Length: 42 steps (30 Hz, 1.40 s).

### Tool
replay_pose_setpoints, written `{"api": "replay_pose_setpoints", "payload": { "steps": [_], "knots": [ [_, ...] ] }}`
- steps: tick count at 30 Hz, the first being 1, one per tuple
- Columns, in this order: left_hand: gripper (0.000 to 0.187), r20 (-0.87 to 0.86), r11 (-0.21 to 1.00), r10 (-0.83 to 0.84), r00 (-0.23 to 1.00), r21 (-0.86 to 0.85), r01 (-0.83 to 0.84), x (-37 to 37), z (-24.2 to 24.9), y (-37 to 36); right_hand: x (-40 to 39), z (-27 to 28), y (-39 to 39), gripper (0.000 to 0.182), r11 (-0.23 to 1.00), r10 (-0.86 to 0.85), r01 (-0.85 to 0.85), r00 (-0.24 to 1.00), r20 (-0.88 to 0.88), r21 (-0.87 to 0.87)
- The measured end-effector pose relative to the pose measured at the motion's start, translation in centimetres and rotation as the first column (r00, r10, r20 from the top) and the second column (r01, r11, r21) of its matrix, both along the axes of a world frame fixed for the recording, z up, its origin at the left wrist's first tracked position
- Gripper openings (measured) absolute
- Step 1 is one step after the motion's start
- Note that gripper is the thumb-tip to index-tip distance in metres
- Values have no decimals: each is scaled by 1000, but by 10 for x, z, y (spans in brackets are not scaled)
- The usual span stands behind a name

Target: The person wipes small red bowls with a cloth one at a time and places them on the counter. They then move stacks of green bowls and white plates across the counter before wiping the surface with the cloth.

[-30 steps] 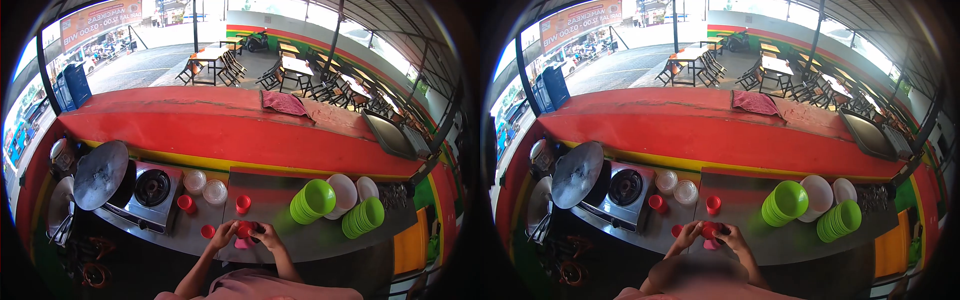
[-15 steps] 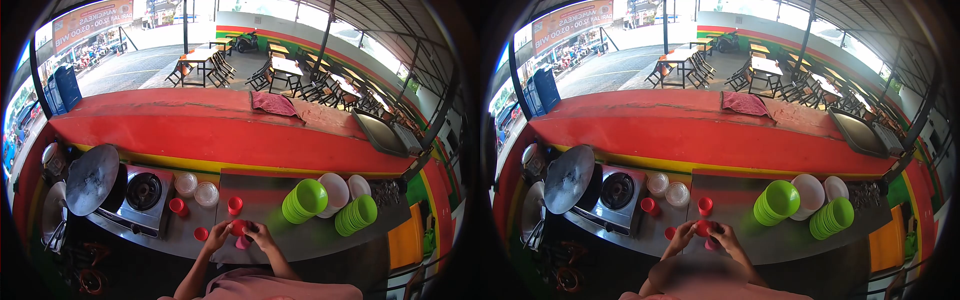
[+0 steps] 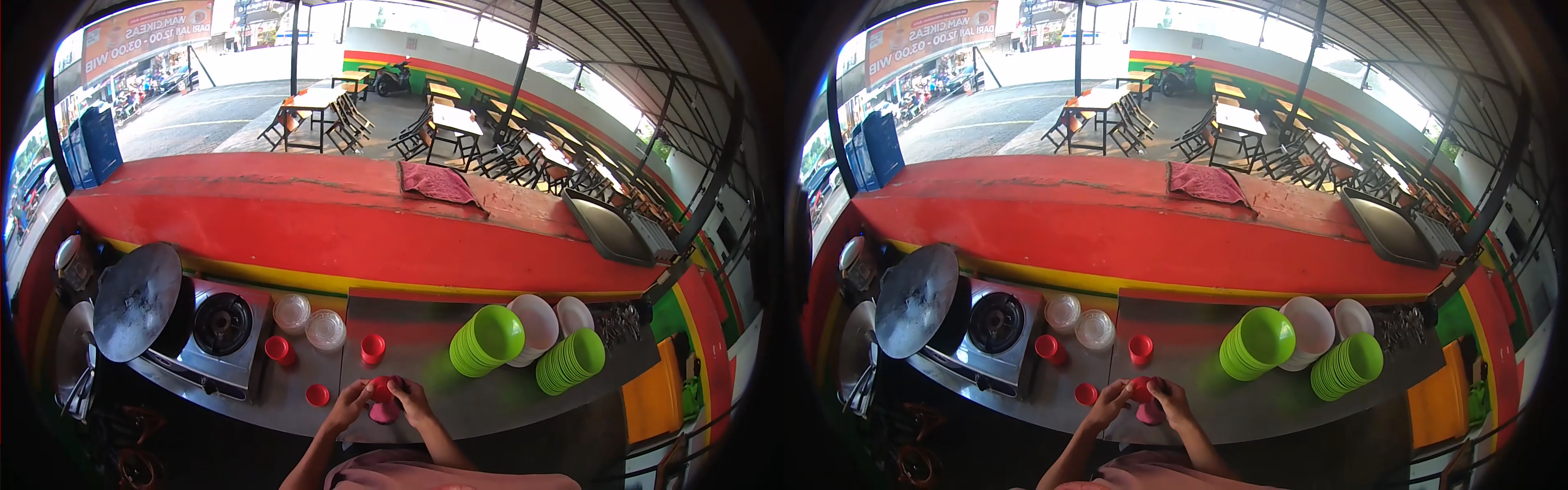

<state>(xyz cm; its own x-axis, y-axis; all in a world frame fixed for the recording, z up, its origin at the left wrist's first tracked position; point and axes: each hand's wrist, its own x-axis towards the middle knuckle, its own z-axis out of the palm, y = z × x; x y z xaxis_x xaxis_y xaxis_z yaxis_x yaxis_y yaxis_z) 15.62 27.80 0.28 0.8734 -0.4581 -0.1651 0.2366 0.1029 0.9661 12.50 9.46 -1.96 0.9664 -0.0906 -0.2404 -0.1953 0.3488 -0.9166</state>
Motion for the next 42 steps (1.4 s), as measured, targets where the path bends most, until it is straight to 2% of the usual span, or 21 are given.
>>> {"api": "replay_pose_setpoints", "payload": {
  "steps": [3,6,7,10,13,16,18,20,21,24,27,30,33,36,38,39,42],
  "knots": [
    [34,240,995,-72,968,91,51,7,-7,3,-2,-8,-2,34,997,61,-62,998,-26,-44],
    [35,274,927,-290,917,320,197,12,-19,13,-2,-7,-1,32,984,154,-158,986,-59,-81],
    [33,302,891,-336,892,409,197,12,-16,14,-4,-11,-1,32,979,186,-192,979,-78,-75],
    [30,215,904,-303,928,372,209,8,-8,16,-1,-16,0,30,975,208,-214,973,-97,-58],
    [30,90,970,-203,975,157,188,4,-21,16,0,-16,0,27,989,145,-145,984,-100,9],
    [31,189,981,-192,963,71,181,1,-14,20,8,-1,2,25,994,31,-18,992,-125,105],
    [30,168,978,-208,963,26,207,-1,-12,22,8,1,1,24,989,-7,28,990,-141,146],
    [29,166,976,-218,962,27,217,-2,-15,21,7,-6,-1,24,985,-4,25,992,-128,168],
    [28,221,982,-186,957,61,177,-3,-14,20,5,-3,0,23,990,11,9,990,-141,139],
    [27,311,970,-139,940,235,66,-2,-9,16,0,3,7,22,996,36,-20,981,-193,83],
    [29,514,933,-216,830,358,21,4,-8,10,-11,-13,2,21,996,21,0,970,-241,88],
    [32,502,844,-301,811,536,-19,3,-8,-2,-20,-36,-5,22,991,9,18,981,-196,135],
    [32,426,845,-287,858,534,18,1,-6,-11,-23,-38,-11,23,989,-32,54,987,-160,135],
    [35,340,881,-213,916,472,29,-4,-4,-16,-30,-8,-14,25,982,-84,113,979,-184,154],
    [37,164,943,-160,973,318,101,-5,-10,-15,-33,-9,-23,28,969,-88,132,974,-207,210],
    [38,71,966,-138,988,228,118,-5,-10,-17,-34,16,-20,35,964,-61,97,987,-151,248],
    [39,-73,987,-82,994,134,91,-6,-6,-19,-29,11,-35,40,957,30,-24,999,-19,288]
  ]
}}
